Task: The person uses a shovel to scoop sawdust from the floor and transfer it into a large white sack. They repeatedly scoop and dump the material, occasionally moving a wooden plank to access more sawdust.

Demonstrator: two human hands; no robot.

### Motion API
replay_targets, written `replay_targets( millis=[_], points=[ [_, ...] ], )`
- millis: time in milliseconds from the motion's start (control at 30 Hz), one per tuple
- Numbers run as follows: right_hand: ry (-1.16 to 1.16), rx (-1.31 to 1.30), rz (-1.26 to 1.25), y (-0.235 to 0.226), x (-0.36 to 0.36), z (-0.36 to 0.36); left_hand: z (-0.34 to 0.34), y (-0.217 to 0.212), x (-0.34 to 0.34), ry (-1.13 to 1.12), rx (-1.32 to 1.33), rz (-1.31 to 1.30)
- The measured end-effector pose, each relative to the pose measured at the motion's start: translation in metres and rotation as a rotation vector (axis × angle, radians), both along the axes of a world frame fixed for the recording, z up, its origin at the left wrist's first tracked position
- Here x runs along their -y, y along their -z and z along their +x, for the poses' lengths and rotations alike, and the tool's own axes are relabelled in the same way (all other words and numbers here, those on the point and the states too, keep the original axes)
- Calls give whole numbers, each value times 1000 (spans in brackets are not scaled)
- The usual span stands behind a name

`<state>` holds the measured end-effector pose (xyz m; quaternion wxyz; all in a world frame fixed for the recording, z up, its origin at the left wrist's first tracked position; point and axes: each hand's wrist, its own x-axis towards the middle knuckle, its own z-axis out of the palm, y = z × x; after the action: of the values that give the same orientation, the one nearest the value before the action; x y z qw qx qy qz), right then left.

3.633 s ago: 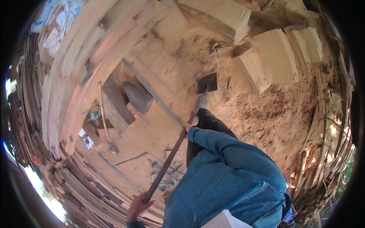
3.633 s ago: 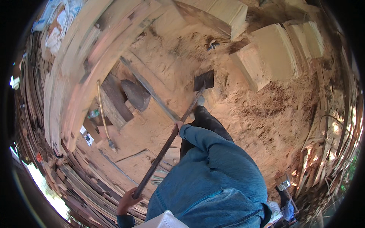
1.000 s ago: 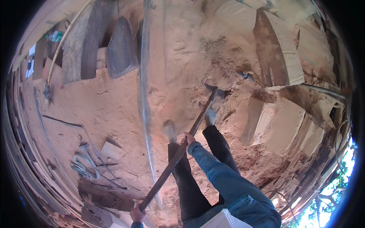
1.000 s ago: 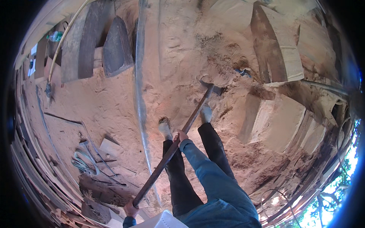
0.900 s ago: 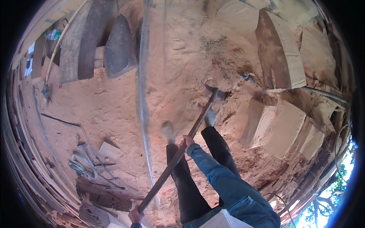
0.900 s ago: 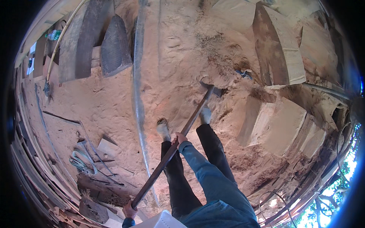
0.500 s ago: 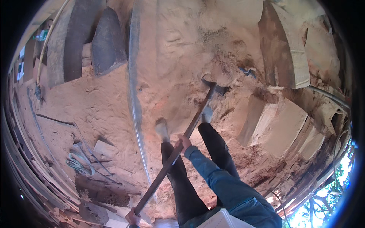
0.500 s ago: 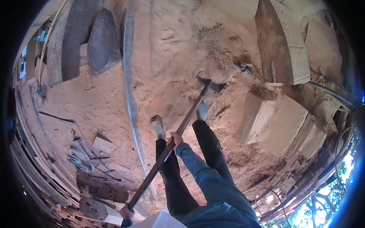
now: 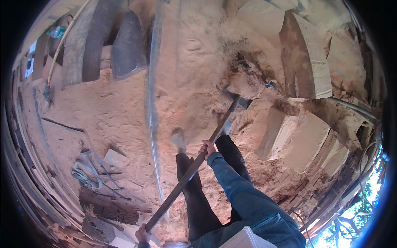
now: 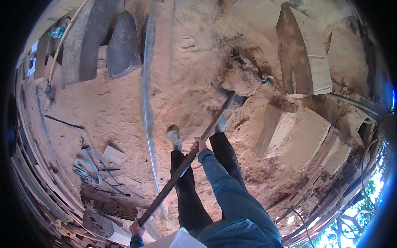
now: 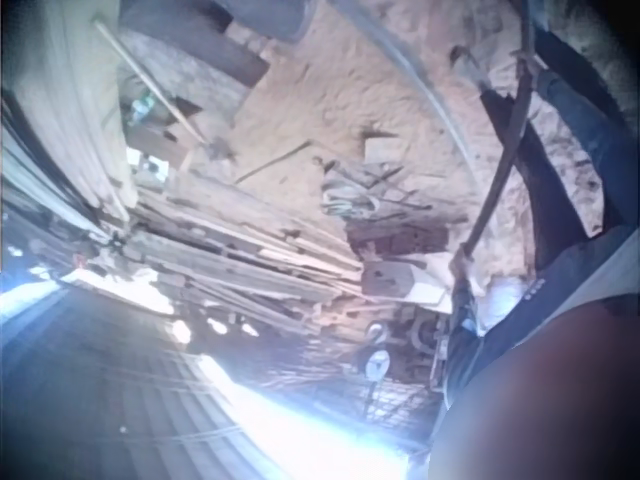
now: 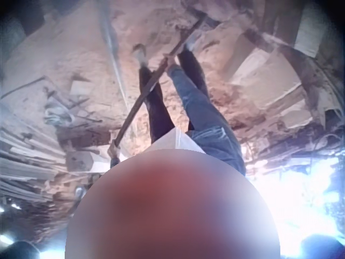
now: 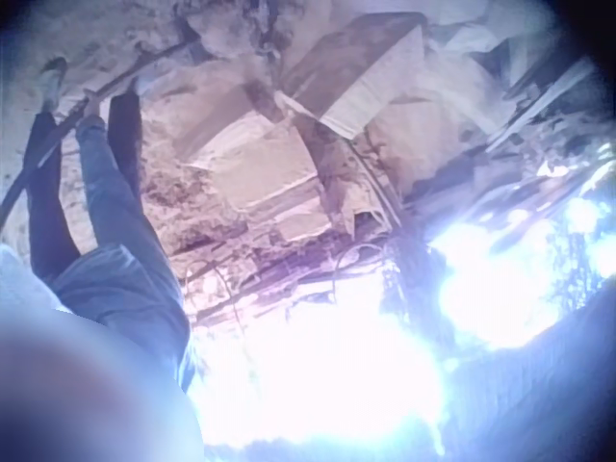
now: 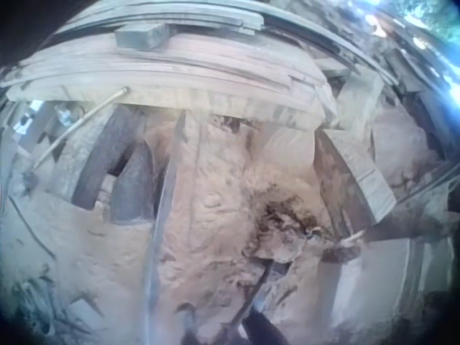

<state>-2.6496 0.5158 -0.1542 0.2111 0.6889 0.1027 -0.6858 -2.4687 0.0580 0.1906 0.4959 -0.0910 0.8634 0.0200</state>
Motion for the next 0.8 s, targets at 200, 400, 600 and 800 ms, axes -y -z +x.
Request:
replay_targets(
  millis=[200,400,600,800],
  points=[
    [6,11,107,-39,-14,-5,-15,-8,20,75,-64,52],
    [95,-134,101,-104,-39,-12,-41,-23,33,122,-177,107],
    [125,-237,198,-181,-56,-28,-68,-59,44,220,-255,93],
    [157,-283,252,-288,-53,-62,-113,-124,67,260,-546,100]
  ],
)
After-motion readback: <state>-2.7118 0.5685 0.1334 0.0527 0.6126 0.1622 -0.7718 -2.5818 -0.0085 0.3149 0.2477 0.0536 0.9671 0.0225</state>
